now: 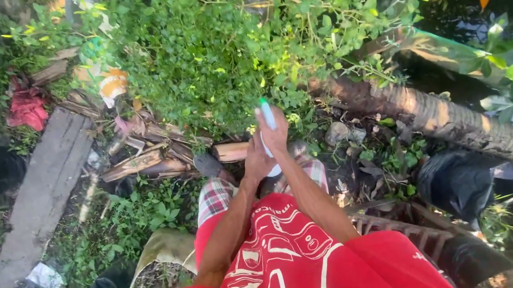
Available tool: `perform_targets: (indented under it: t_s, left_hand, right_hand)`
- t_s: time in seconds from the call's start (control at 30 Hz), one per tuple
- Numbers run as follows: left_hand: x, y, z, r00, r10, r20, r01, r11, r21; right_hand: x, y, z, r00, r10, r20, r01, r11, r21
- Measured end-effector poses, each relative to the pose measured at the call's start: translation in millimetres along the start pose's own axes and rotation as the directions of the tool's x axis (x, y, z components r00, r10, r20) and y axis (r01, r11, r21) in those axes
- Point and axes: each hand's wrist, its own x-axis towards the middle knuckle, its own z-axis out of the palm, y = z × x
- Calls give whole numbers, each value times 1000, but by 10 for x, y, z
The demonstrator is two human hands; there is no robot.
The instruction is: Spraying liquid from a bottle onto various plants in a garden.
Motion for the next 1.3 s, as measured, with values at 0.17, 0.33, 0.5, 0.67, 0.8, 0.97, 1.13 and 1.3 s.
perform_targets:
  t_s: [0.17,0.33,0.5,0.67,0.8,0.97,1.13,1.3]
  left_hand:
    - [156,-224,457,967,227,-118,-204,962,179]
    - [286,-172,942,950,193,-244,-139,965,221]
    - [207,98,1214,960,-9,-279,19,999,33]
    - [43,281,1340,905,-125,-407,-99,868,-487]
    - [147,1096,1290,715,-120,-688,-69,968,-241]
    - [297,1614,1362,537,-131,-833,79,991,-106]
    - [480,1544,1435,432,-233,-871,185,968,-168]
    - [747,1075,1697,528,-267,-806,20,953,-303]
  right_hand:
    - [102,118,-131,985,141,100,-146,988,43]
    - [299,154,-527,951,41,305,-108,973,203]
    - [386,586,-795,901,-21,433,-67,980,187]
    - [501,674,-1383,857,-106,504,-27,968,250]
    - [524,823,-1622,825,-306,475,123,918,378]
    - [546,974,-1559,818,-308,486,-44,808,587]
    - [504,1048,-1527,791,-166,589,-324,704,633]
    - [524,999,-1645,819,-443,365,268,858,438]
